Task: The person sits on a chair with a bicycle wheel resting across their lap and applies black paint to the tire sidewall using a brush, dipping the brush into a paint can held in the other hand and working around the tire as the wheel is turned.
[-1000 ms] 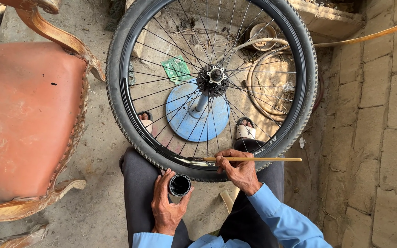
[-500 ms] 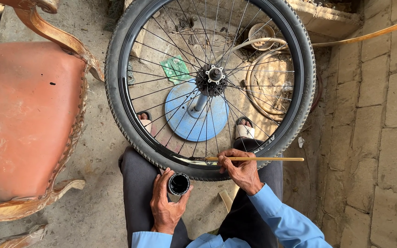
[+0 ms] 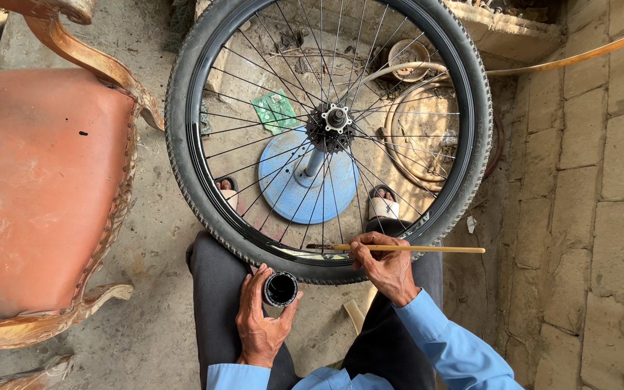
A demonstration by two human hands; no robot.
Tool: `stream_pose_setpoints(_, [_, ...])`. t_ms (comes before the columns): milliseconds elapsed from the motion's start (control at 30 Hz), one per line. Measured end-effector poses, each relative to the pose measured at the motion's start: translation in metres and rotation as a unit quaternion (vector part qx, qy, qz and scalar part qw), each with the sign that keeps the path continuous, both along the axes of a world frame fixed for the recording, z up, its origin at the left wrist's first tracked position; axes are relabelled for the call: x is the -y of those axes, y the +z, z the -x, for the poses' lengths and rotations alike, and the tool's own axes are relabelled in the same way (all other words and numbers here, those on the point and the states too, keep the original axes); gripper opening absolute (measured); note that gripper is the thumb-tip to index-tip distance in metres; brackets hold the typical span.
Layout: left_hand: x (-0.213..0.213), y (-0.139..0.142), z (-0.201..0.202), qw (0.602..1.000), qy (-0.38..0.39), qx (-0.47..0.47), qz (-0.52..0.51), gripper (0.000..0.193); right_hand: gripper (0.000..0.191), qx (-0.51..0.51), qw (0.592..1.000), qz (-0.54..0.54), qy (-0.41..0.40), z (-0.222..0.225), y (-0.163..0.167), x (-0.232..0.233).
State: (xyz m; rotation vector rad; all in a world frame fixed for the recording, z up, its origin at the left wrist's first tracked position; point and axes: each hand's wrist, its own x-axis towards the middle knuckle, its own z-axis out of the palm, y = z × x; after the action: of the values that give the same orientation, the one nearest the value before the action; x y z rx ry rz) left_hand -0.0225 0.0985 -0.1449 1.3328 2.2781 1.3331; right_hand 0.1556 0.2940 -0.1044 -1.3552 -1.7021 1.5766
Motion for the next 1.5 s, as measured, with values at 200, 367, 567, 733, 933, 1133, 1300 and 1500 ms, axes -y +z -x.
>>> stream_pose_setpoints(200, [0.001, -0.002, 0.0, 1.0, -0.003, 0.0, 0.001, 0.073, 0.02, -0.002, 0.999, -0.037, 0.022, 0.009, 0.006, 0.003])
stream_pose_setpoints(367, [0.002, -0.001, 0.0, 1.0, -0.005, 0.003, -0.003, 0.073, 0.022, 0.031, 0.998, -0.041, 0.032, 0.017, 0.015, 0.009])
stream_pose_setpoints(567, [0.002, 0.0, 0.0, 1.0, -0.006, -0.001, -0.006, 0.073, 0.022, 0.013, 0.998, -0.052, 0.012, 0.016, 0.017, 0.009])
stream_pose_setpoints(733, [0.002, 0.001, 0.0, 1.0, -0.006, 0.002, -0.005, 0.074, 0.024, 0.016, 0.999, -0.028, 0.012, 0.015, 0.013, 0.011])
stream_pose_setpoints(933, [0.002, 0.0, 0.0, 1.0, -0.004, 0.001, -0.007, 0.073, 0.024, -0.005, 0.999, 0.0, -0.031, 0.017, 0.013, 0.011])
stream_pose_setpoints(1133, [0.002, 0.0, 0.0, 1.0, -0.003, -0.001, 0.006, 0.072, 0.023, -0.031, 0.999, -0.002, -0.03, 0.016, 0.013, 0.015])
stream_pose_setpoints(1300, [0.002, 0.001, -0.001, 1.0, 0.002, 0.005, 0.004, 0.073, 0.023, -0.047, 0.997, 0.018, -0.056, 0.005, 0.009, 0.015])
stream_pose_setpoints(1500, [0.002, 0.002, -0.002, 1.0, 0.002, -0.002, 0.017, 0.074, 0.024, -0.066, 0.997, 0.011, -0.042, -0.003, 0.003, 0.025])
